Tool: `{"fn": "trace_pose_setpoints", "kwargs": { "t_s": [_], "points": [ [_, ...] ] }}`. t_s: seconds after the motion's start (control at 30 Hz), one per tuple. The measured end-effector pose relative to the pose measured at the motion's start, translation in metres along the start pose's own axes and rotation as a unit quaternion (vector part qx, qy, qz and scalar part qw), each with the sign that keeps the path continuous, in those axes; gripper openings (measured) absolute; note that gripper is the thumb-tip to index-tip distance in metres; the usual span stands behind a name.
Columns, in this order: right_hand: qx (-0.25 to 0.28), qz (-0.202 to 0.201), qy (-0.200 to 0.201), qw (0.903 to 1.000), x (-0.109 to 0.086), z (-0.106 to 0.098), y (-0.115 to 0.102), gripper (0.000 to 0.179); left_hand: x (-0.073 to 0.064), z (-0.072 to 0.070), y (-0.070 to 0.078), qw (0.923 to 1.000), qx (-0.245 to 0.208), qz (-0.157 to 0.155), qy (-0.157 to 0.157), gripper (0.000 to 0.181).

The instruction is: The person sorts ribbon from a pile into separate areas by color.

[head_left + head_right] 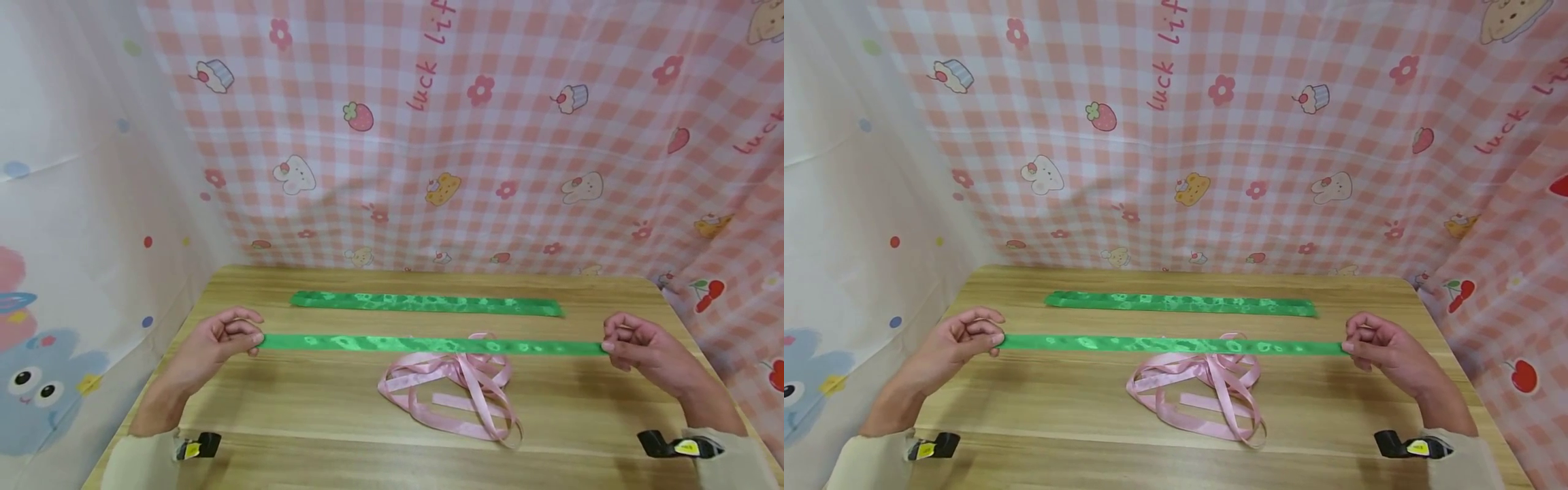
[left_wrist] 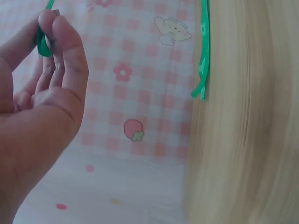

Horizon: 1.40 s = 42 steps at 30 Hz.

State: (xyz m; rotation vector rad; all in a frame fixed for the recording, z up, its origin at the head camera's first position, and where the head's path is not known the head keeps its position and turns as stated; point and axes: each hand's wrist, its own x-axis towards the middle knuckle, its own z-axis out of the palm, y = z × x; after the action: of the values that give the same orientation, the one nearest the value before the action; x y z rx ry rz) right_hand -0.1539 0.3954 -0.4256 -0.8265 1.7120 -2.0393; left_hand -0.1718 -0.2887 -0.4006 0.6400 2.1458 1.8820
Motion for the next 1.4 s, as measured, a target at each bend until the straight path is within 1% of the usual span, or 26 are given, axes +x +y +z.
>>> {"fn": "trace_pose_setpoints", "kwargs": {
  "t_s": [0.1, 0.17, 0.2, 0.27, 0.3, 0.37, 0.43, 0.5, 0.53, 0.57, 0.6, 0.67, 0.77, 0.87, 0.97, 1.03, 1.1, 1.13, 1.2, 1.23, 1.33, 1.4],
  "points": [
    [0.027, -0.004, 0.004, 0.9996, -0.007, -0.006, 0.002, 0.037, 0.0, -0.004, -0.003, 0.9987, -0.037, 0.015, -0.031, 0.029],
    [0.035, -0.009, 0.008, 0.9993, -0.01, -0.009, 0.003, 0.037, -0.001, -0.006, -0.006, 0.9981, -0.048, 0.01, -0.039, 0.03],
    [0.035, -0.013, 0.012, 0.9992, -0.011, -0.01, 0.003, 0.037, 0.0, -0.006, -0.007, 0.9986, -0.042, 0.001, -0.033, 0.029],
    [0.025, -0.02, 0.03, 0.999, -0.013, -0.011, 0.006, 0.036, 0.001, -0.005, -0.009, 0.9995, -0.011, -0.028, -0.005, 0.023],
    [0.011, -0.021, 0.049, 0.9985, -0.014, -0.01, 0.007, 0.035, 0.002, -0.005, -0.011, 0.9988, 0.009, -0.047, 0.011, 0.02],
    [-0.027, -0.013, 0.098, 0.9947, -0.013, -0.009, 0.011, 0.032, 0.005, -0.003, -0.013, 0.9943, 0.048, -0.084, 0.044, 0.021],
    [-0.08, 0.006, 0.155, 0.9846, -0.011, -0.007, 0.015, 0.026, 0.01, -0.002, -0.017, 0.9891, 0.073, -0.111, 0.063, 0.027],
    [-0.133, 0.031, 0.208, 0.9685, -0.007, -0.006, 0.018, 0.02, 0.016, -0.001, -0.021, 0.9864, 0.082, -0.125, 0.069, 0.032],
    [-0.156, 0.042, 0.229, 0.9598, -0.005, -0.005, 0.02, 0.017, 0.019, -0.001, -0.024, 0.986, 0.079, -0.129, 0.07, 0.033],
    [-0.173, 0.052, 0.248, 0.9516, -0.002, -0.005, 0.021, 0.016, 0.022, -0.002, -0.027, 0.9858, 0.076, -0.132, 0.07, 0.033],
    [-0.181, 0.058, 0.264, 0.9455, 0.001, -0.005, 0.022, 0.016, 0.025, -0.003, -0.03, 0.9861, 0.07, -0.133, 0.07, 0.035],
    [-0.186, 0.067, 0.292, 0.9357, 0.006, -0.006, 0.024, 0.016, 0.031, -0.004, -0.035, 0.9863, 0.058, -0.137, 0.071, 0.037],
    [-0.181, 0.073, 0.326, 0.925, 0.015, -0.009, 0.029, 0.018, 0.042, -0.004, -0.043, 0.9852, 0.039, -0.145, 0.082, 0.04],
    [-0.196, 0.079, 0.35, 0.9125, 0.023, -0.012, 0.036, 0.017, 0.054, -0.003, -0.052, 0.9818, 0.022, -0.155, 0.107, 0.043],
    [-0.205, 0.082, 0.374, 0.9011, 0.031, -0.016, 0.044, 0.013, 0.065, -0.001, -0.06, 0.9762, 0.002, -0.163, 0.143, 0.043],
    [-0.2, 0.082, 0.388, 0.8959, 0.036, -0.018, 0.051, 0.011, 0.071, 0.001, -0.064, 0.9711, -0.007, -0.171, 0.166, 0.042],
    [-0.198, 0.084, 0.405, 0.8886, 0.04, -0.021, 0.057, 0.01, 0.076, 0.002, -0.068, 0.9656, -0.018, -0.179, 0.188, 0.042],
    [-0.204, 0.091, 0.412, 0.8833, 0.042, -0.021, 0.06, 0.01, 0.079, 0.003, -0.067, 0.9624, -0.022, -0.186, 0.197, 0.043],
    [-0.206, 0.099, 0.429, 0.8741, 0.047, -0.022, 0.065, 0.014, 0.084, 0.004, -0.069, 0.9558, -0.026, -0.195, 0.219, 0.043],
    [-0.216, 0.104, 0.436, 0.8673, 0.048, -0.023, 0.068, 0.016, 0.086, 0.004, -0.071, 0.9535, -0.025, -0.196, 0.228, 0.044],
    [-0.24, 0.125, 0.461, 0.8449, 0.054, -0.022, 0.075, 0.019, 0.092, 0.006, -0.077, 0.9487, -0.022, -0.194, 0.249, 0.042],
    [-0.234, 0.129, 0.485, 0.8329, 0.057, -0.023, 0.08, 0.017, 0.095, 0.006, -0.084, 0.947, -0.013, -0.187, 0.261, 0.04]
  ]
}}
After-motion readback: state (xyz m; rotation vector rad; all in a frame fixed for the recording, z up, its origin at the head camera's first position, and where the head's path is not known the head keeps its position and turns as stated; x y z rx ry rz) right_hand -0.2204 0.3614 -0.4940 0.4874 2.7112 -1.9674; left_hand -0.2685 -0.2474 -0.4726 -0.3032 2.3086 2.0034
